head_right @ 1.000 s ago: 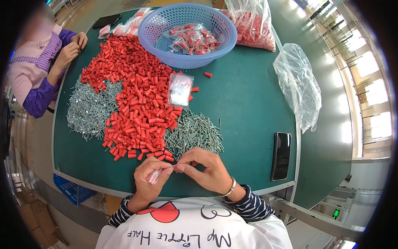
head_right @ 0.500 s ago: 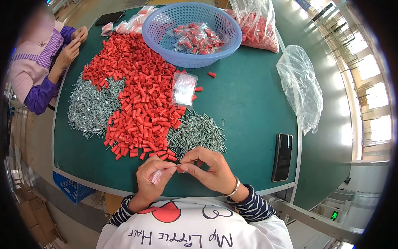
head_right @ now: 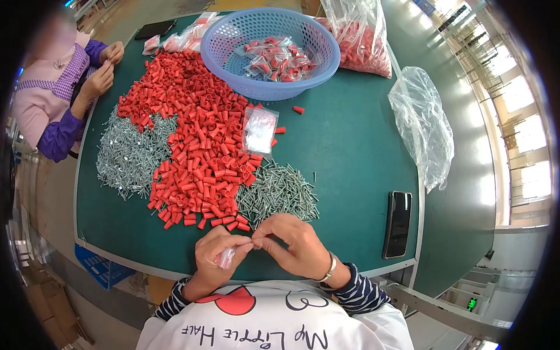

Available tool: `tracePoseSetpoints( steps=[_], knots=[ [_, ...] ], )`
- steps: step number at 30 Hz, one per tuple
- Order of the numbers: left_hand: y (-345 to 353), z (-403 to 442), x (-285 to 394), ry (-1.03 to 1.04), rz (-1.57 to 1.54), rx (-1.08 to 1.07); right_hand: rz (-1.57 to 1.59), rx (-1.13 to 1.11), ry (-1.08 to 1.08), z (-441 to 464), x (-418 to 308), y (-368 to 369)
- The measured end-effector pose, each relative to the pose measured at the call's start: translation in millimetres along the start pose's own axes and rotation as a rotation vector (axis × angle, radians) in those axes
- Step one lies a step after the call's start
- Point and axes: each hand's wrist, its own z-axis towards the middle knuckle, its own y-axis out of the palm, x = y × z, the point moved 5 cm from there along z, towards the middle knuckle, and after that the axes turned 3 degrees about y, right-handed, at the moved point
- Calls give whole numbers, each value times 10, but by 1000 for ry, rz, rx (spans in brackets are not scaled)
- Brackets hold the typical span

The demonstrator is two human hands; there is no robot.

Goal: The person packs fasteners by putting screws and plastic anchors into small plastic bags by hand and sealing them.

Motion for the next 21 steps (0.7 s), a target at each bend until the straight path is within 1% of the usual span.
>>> tracePoseSetpoints(
  steps=[3,6,10,12,14,15,16,18,19,20,21],
  knots=[
    [14,-24,-15,-6,51,-30,20,-20,6,0,-21,20],
    [16,-16,7,53,93,-13,-44,-19,-3,13,-42,31],
    [-38,0,-24,-61,33,54,-132,-67,-92,260,-184,-161],
    [-69,-26,-69,-121,-24,106,-83,125,50,457,-277,-471],
    [-65,-111,-171,-315,-248,112,154,406,-6,654,-251,-890],
    [-57,-153,-214,-414,-358,117,208,541,-82,786,-368,-983],
    [-50,-149,-222,-432,-459,135,263,673,-161,859,-485,-1032],
    [-32,-117,-241,-466,-659,176,180,585,-130,827,-409,-997],
    [-33,-93,-233,-444,-672,180,138,539,-115,788,-347,-941],
    [-31,-76,-223,-424,-685,185,139,423,-32,706,-260,-752],
    [-33,-76,-216,-407,-698,188,14,280,7,614,-214,-531]
  ],
)
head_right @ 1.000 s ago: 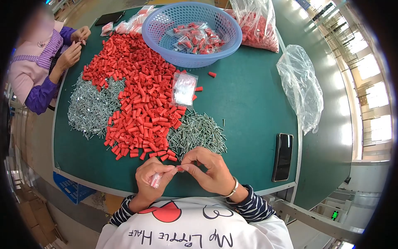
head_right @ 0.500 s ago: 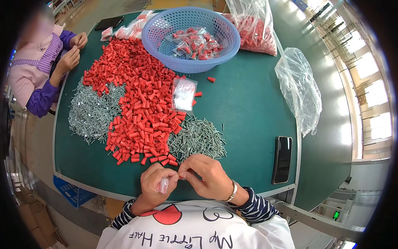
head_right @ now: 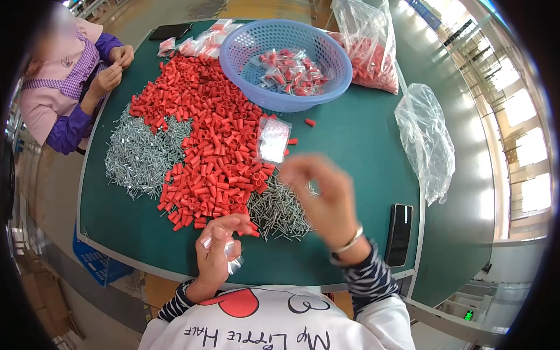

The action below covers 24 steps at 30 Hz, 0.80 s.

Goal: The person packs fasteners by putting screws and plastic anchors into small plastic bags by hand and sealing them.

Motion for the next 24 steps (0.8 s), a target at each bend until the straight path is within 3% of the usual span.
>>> tracePoseSetpoints(
  steps=[4,6,13,19,24],
  knots=[
    [-22,-32,-14,27,66,-51,-184,-341,-38,-482,190,661],
    [48,11,7,175,179,-116,-109,-353,1,-600,253,802],
    [95,-13,-78,103,-11,-118,-81,-313,-35,-671,225,788],
    [-1,-27,-148,-79,-137,-13,-43,-230,-34,-756,289,830],
    [22,-12,-189,-54,-146,-3,-10,-189,41,-761,301,754]
  ],
)
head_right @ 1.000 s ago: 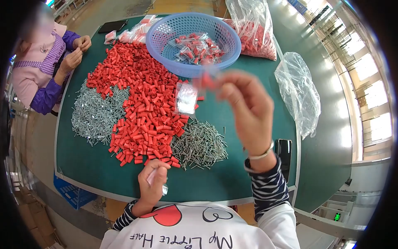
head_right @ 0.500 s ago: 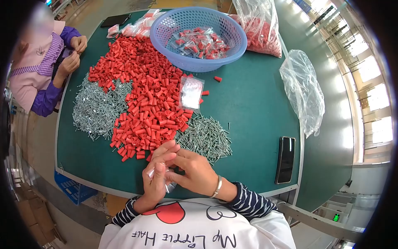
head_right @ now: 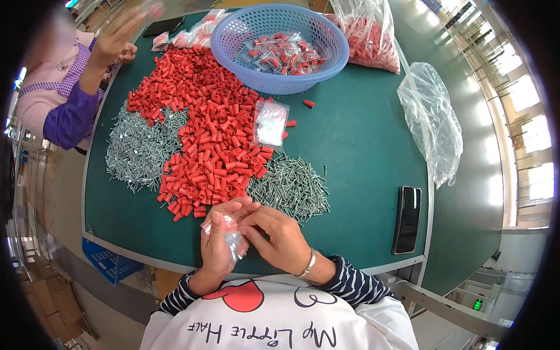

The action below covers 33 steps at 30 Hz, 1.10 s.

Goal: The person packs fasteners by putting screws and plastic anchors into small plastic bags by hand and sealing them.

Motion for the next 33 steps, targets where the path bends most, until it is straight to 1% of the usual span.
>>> tracePoseSetpoints(
  steps=[1,6,9,10,12,15,18,19,21,22,24,25,27,28,31,33],
  knots=[
    [4,7,-4,20,-7,0,-1,12,5,-5,9,-10],
    [42,11,35,-68,-6,7,-17,53,74,-34,54,-53],
    [36,4,39,-100,12,20,24,58,193,-60,117,-68],
    [33,3,37,-111,16,23,19,54,172,-62,105,-74],
    [22,12,14,-47,68,34,10,44,130,-59,74,-79],
    [69,2,36,-9,142,13,-32,-14,146,-50,-11,-49],
    [93,3,35,18,195,-12,23,-56,137,-73,41,-33],
    [94,7,43,30,211,-17,-15,-38,92,-71,50,-28],
    [96,-9,79,-65,172,-18,-93,0,1,-71,59,-29],
    [102,-17,82,-113,151,-19,-75,15,19,-72,55,-41],
    [48,-14,44,-46,217,13,-36,40,56,-73,13,-64],
    [31,-10,45,-12,251,30,20,59,122,-73,-4,-90],
    [29,-8,52,-52,189,57,132,99,253,-73,-29,-152],
    [36,-7,64,-72,158,69,123,97,234,-75,2,-167],
    [20,-17,90,-150,197,96,78,99,192,-79,80,-244],
    [23,-4,65,-109,210,95,91,107,165,-74,96,-268]
  ],
)
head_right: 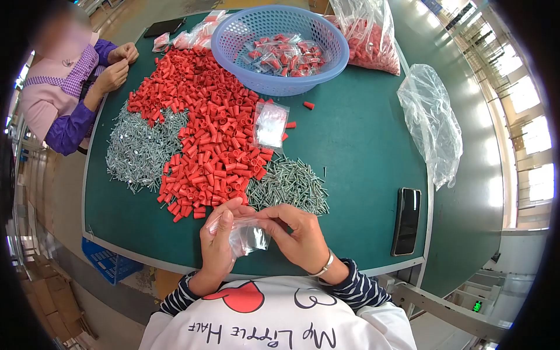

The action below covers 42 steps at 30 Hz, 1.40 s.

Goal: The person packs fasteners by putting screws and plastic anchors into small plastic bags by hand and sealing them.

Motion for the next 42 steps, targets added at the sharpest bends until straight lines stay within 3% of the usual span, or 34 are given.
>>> tracePoseSetpoints(
  steps=[4,7,8,14,21,24,27,30,33,42],
  knots=[
    [12,-20,-37,-81,-97,-23,8,3,1,-7,2,18],
    [69,-49,6,-89,61,-150,-59,-22,-18,5,-48,56],
    [44,5,-20,146,229,-182,-40,-37,-36,4,-65,73],
    [-14,-7,53,86,7,92,135,-7,37,-13,16,101],
    [-93,-43,-18,-67,6,6,257,-66,135,-4,56,-43],
    [33,-54,77,89,252,-142,134,-134,140,-10,-11,-65],
    [43,-12,132,383,435,-115,13,-150,20,-4,-95,-38],
    [60,-26,151,327,494,-105,-3,-155,-25,-14,-113,-24],
    [65,-45,207,410,618,-149,-28,-173,-50,-24,-145,-17],
    [102,-42,210,498,568,-185,-127,-188,-58,-43,-156,-61]
  ],
)
